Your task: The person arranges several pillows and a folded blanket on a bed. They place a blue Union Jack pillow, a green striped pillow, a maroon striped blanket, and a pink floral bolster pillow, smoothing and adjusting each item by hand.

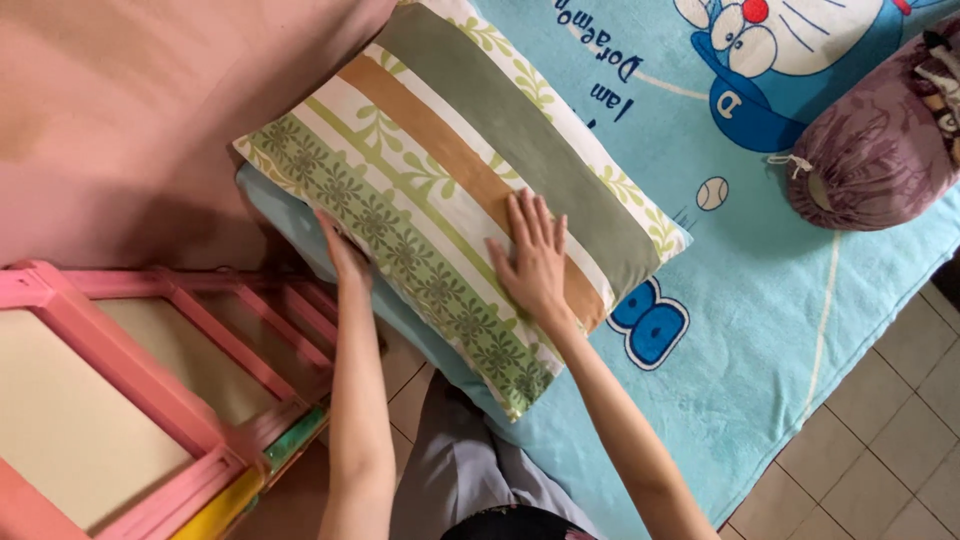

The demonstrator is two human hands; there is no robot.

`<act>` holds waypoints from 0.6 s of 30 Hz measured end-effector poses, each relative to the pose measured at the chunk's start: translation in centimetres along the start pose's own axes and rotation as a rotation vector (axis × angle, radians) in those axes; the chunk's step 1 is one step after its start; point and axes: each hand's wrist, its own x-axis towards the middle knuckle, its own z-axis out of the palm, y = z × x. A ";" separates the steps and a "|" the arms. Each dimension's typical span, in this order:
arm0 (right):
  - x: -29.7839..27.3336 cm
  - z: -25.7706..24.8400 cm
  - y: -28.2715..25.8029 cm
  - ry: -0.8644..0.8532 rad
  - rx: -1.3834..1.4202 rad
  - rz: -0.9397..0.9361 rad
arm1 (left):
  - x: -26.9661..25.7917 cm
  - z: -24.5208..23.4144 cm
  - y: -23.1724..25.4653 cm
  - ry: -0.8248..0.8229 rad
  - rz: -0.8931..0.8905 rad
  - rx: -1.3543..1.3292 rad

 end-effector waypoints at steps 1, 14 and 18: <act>0.8 0.0 -1.0 -0.001 -0.004 0.003 | 2.3 -1.2 0.1 -0.001 -0.005 0.000; 5.4 3.5 -6.7 -0.113 -0.079 -0.046 | 16.8 -5.6 5.8 -0.115 0.058 -0.067; 4.9 3.8 -6.1 -0.130 -0.102 -0.041 | 11.9 -5.6 9.8 -0.083 0.262 0.085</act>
